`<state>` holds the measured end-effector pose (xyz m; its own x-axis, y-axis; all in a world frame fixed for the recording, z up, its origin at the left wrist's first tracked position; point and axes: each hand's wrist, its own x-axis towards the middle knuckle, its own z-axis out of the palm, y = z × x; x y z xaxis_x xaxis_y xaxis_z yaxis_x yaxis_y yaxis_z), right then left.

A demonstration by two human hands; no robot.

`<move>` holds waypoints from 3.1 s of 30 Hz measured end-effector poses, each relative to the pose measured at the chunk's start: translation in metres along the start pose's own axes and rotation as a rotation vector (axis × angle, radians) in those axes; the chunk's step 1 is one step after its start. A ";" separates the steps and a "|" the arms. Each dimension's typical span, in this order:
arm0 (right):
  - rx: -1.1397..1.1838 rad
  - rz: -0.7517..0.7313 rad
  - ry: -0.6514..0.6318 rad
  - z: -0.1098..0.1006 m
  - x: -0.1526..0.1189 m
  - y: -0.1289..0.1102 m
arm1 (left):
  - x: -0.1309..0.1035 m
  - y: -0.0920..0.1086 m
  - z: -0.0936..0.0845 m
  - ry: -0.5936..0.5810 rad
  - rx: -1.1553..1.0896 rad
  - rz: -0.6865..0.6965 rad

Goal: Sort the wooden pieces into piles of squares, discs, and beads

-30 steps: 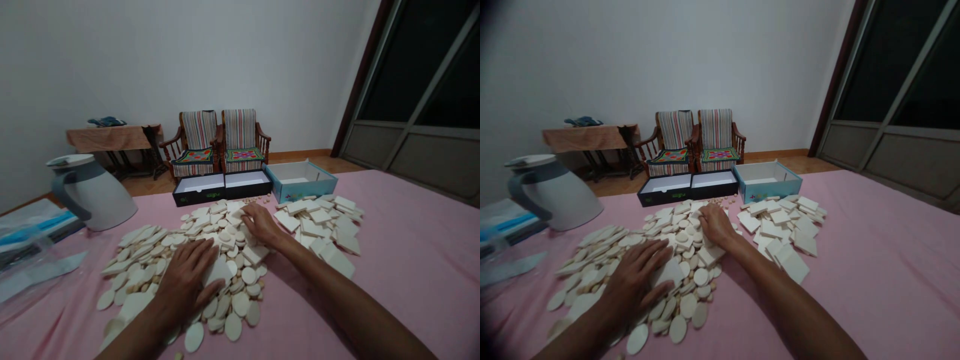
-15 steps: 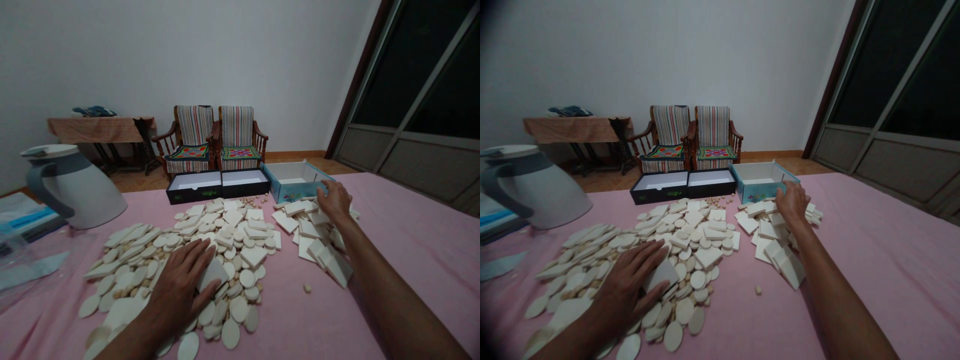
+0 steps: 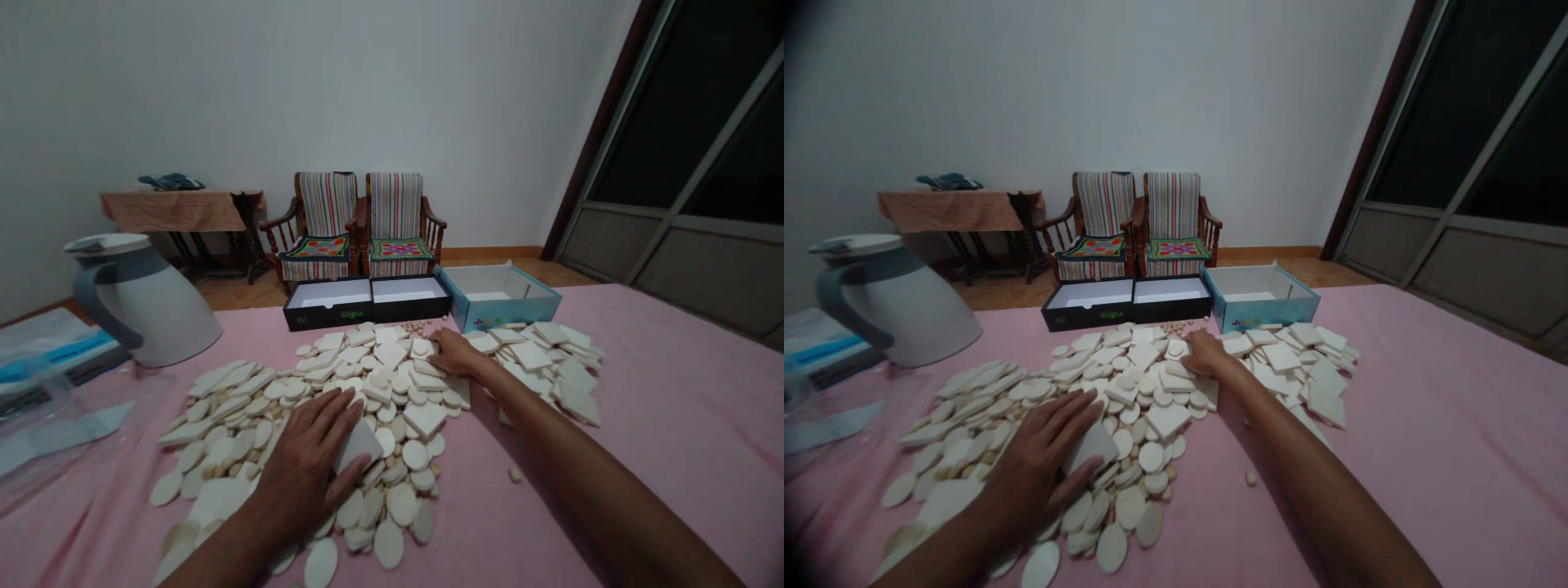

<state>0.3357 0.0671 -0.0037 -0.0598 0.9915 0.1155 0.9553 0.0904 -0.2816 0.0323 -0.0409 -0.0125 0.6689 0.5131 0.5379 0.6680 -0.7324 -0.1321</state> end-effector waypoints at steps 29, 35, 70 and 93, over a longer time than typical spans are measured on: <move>-0.369 0.019 0.066 -0.016 -0.042 0.014 | 0.001 -0.002 0.000 0.013 0.001 0.010; -0.407 0.022 0.077 -0.009 -0.047 0.010 | 0.003 -0.002 0.000 0.031 0.003 0.025; -0.358 0.166 0.047 -0.034 -0.080 0.012 | 0.001 -0.005 0.002 0.014 0.026 0.040; 0.195 -0.157 0.103 -0.011 -0.066 0.009 | 0.003 -0.004 0.001 0.033 0.013 0.044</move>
<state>0.3514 0.0017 -0.0035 -0.1638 0.9500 0.2657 0.8623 0.2688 -0.4292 0.0321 -0.0359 -0.0116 0.6863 0.4654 0.5590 0.6428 -0.7477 -0.1667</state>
